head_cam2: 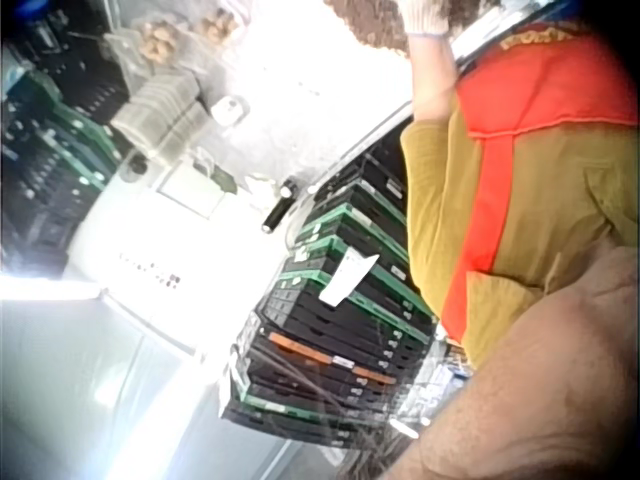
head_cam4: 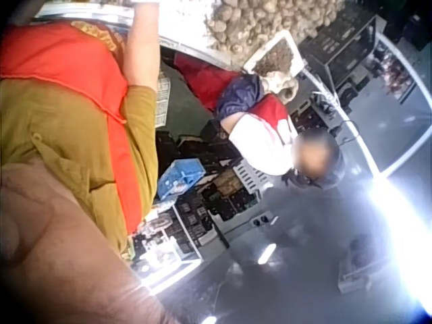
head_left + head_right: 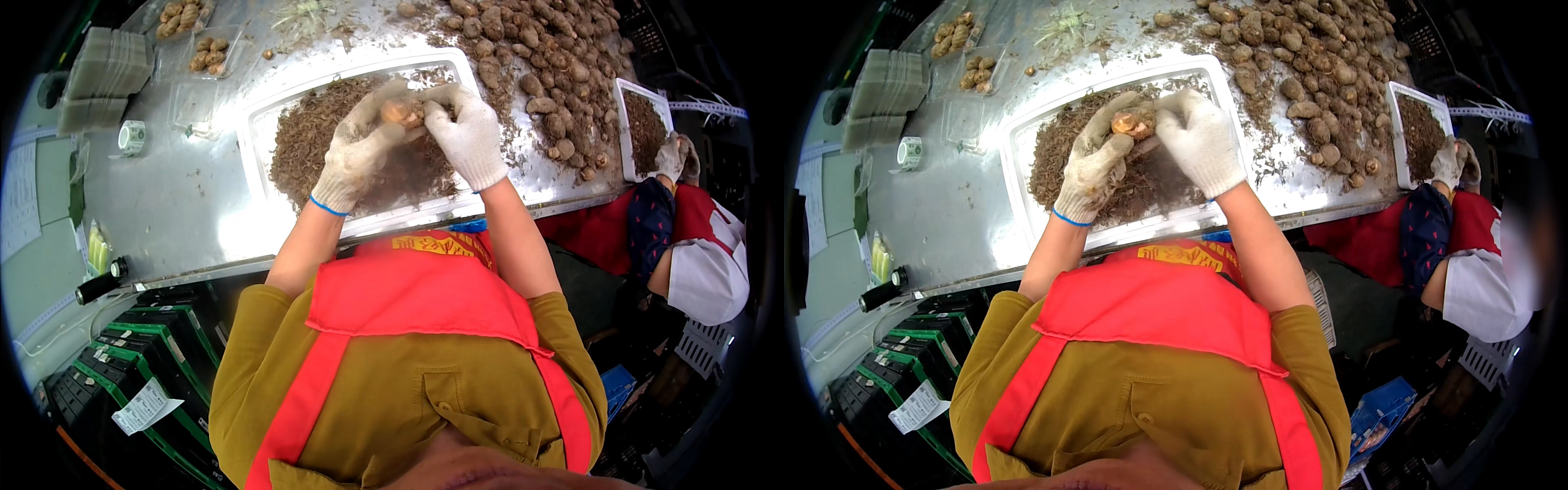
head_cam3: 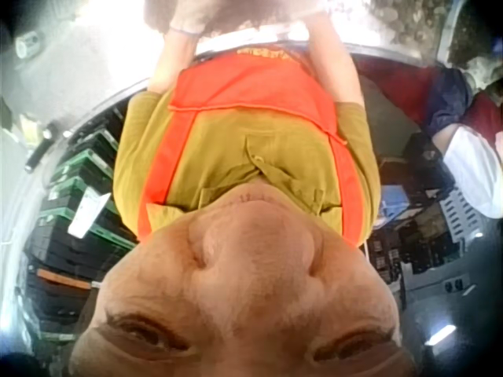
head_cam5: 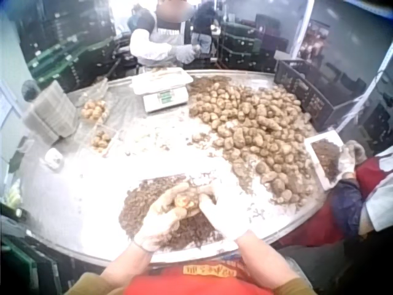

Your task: The person peels ginger roots by hand using a white tray filled with soil as an abrasive medium. They repeatedly rub the ginger against the soil to remove the skin, then place the cleaned roots into a plastic container on the table.

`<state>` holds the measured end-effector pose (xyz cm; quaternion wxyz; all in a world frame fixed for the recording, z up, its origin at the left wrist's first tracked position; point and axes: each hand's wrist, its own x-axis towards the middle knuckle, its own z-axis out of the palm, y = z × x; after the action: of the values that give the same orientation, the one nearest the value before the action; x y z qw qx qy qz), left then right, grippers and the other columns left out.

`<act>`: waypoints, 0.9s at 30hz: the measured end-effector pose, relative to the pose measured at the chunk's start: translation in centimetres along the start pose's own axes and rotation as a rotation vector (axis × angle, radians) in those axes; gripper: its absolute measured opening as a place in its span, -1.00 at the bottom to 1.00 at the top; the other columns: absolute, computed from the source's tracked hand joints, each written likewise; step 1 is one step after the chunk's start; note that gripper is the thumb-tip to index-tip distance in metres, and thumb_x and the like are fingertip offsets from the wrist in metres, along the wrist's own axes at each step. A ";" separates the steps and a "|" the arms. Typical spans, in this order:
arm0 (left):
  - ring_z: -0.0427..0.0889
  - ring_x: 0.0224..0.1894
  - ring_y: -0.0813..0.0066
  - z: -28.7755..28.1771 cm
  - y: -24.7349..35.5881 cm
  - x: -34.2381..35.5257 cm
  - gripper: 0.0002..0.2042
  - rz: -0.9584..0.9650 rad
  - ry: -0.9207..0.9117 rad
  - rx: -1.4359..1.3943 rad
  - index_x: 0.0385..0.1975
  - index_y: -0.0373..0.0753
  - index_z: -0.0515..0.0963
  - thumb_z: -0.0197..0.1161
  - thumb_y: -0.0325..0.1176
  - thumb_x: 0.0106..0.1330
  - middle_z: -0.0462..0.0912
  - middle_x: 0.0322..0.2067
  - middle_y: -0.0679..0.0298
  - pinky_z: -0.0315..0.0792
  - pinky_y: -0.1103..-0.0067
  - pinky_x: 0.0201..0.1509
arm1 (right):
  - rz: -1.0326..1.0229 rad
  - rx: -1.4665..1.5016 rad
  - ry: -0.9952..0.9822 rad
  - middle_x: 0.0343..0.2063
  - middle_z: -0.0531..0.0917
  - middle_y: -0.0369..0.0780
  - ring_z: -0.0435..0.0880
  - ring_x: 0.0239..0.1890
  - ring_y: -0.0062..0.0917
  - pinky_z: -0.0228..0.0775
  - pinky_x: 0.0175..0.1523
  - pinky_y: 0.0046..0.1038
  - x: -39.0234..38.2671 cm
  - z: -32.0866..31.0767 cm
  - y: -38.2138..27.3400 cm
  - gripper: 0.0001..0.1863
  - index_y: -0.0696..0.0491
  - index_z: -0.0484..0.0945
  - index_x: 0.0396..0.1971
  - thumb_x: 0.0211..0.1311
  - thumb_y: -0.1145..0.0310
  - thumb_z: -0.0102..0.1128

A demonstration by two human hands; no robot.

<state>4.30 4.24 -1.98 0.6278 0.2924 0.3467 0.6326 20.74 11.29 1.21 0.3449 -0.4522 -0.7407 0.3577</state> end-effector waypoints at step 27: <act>0.59 0.15 0.33 0.5 1.8 -0.6 -0.38 -0.081 0.012 0.104 0.40 -0.36 0.29 0.33 -0.36 0.37 0.56 0.14 0.13 0.56 0.33 0.28 | -0.389 -0.073 0.032 -0.37 0.74 -0.19 0.71 -0.41 -0.51 0.58 -0.30 -0.50 -0.3 0.1 -1.0 -0.78 0.11 0.73 -0.20 0.14 0.42 0.40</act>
<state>3.65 3.68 -0.20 0.6347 0.3067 0.3943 0.5896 20.37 10.65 1.97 0.4027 -0.3181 -0.8211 0.2502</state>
